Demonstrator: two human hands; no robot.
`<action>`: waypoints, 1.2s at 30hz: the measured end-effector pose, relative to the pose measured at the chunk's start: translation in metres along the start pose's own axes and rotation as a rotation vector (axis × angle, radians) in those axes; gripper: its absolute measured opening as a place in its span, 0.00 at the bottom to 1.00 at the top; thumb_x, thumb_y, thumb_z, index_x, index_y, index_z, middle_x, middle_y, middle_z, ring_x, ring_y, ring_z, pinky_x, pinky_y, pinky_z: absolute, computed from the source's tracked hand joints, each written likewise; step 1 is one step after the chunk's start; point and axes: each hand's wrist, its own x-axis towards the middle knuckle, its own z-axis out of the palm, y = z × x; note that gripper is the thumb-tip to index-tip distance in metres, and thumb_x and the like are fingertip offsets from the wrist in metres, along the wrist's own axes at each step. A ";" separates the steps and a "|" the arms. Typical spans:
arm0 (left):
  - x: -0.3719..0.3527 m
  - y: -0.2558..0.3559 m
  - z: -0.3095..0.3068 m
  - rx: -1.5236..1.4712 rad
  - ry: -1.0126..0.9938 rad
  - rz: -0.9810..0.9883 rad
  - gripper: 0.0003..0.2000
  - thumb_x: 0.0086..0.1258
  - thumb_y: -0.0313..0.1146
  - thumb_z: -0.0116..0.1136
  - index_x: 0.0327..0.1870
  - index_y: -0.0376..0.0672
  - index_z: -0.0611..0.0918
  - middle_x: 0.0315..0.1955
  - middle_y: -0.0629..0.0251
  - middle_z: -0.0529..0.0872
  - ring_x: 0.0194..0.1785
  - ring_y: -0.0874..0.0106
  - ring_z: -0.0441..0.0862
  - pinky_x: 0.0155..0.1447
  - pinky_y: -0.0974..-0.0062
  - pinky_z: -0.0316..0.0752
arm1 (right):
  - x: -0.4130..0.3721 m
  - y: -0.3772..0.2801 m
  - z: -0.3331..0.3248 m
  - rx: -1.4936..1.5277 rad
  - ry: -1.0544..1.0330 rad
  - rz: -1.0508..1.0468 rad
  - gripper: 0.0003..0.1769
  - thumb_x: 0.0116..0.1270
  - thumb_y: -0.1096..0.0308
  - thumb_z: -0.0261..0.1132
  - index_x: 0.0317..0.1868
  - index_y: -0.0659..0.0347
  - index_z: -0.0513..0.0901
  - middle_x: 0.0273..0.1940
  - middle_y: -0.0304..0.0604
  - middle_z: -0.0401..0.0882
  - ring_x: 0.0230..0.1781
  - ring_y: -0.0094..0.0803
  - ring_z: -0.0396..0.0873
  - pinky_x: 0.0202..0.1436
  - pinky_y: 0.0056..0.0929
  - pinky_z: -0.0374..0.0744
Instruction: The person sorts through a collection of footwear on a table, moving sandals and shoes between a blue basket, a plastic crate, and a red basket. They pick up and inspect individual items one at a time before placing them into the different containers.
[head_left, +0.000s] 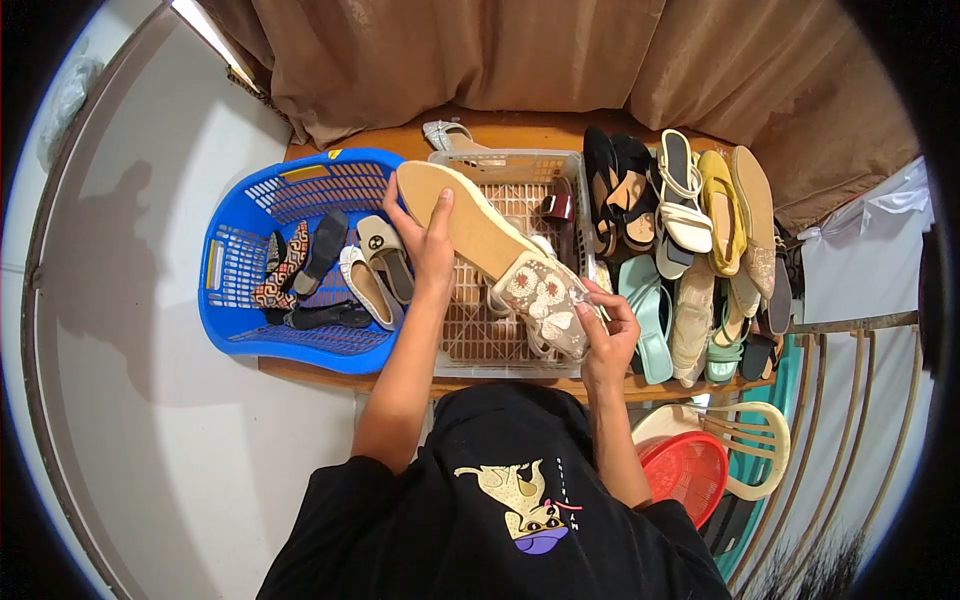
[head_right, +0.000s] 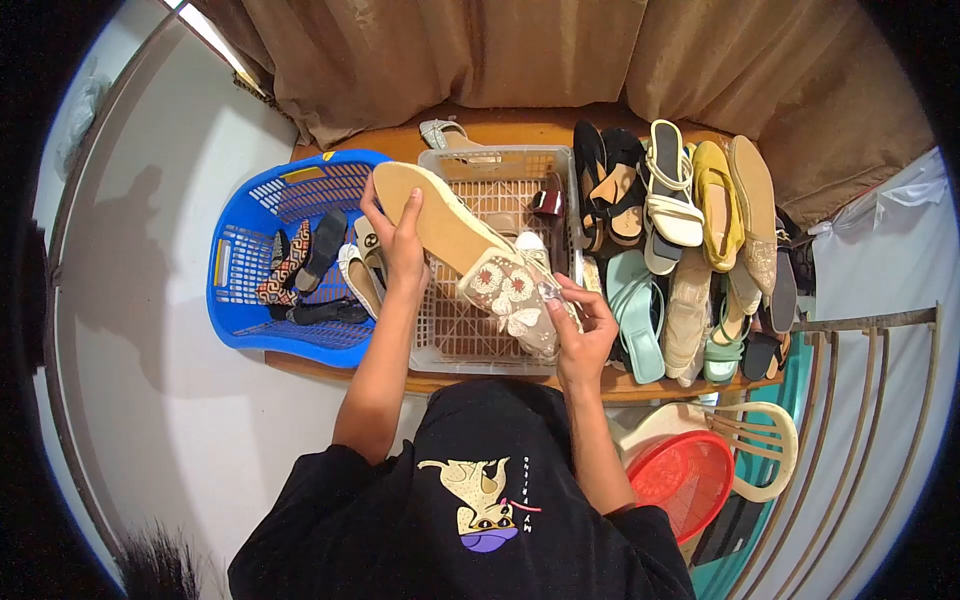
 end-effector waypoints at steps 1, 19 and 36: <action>0.004 0.009 0.002 -0.003 0.002 0.002 0.34 0.72 0.28 0.65 0.75 0.46 0.60 0.69 0.57 0.67 0.72 0.64 0.66 0.75 0.65 0.62 | 0.002 0.000 0.000 0.018 0.004 0.011 0.09 0.64 0.77 0.72 0.43 0.67 0.83 0.58 0.58 0.84 0.55 0.33 0.82 0.64 0.33 0.77; -0.022 0.006 0.031 0.050 -0.070 0.101 0.23 0.79 0.34 0.57 0.68 0.37 0.63 0.61 0.50 0.74 0.65 0.65 0.73 0.70 0.68 0.66 | 0.015 -0.005 0.022 0.039 0.018 -0.058 0.08 0.72 0.73 0.66 0.49 0.67 0.82 0.58 0.55 0.84 0.58 0.33 0.80 0.64 0.31 0.76; 0.012 0.007 0.005 -0.161 -0.073 -0.303 0.21 0.74 0.35 0.56 0.63 0.38 0.68 0.66 0.54 0.77 0.65 0.63 0.75 0.64 0.68 0.74 | -0.001 0.003 0.030 0.110 0.008 0.100 0.25 0.61 0.73 0.77 0.57 0.68 0.79 0.54 0.47 0.81 0.54 0.30 0.79 0.60 0.30 0.78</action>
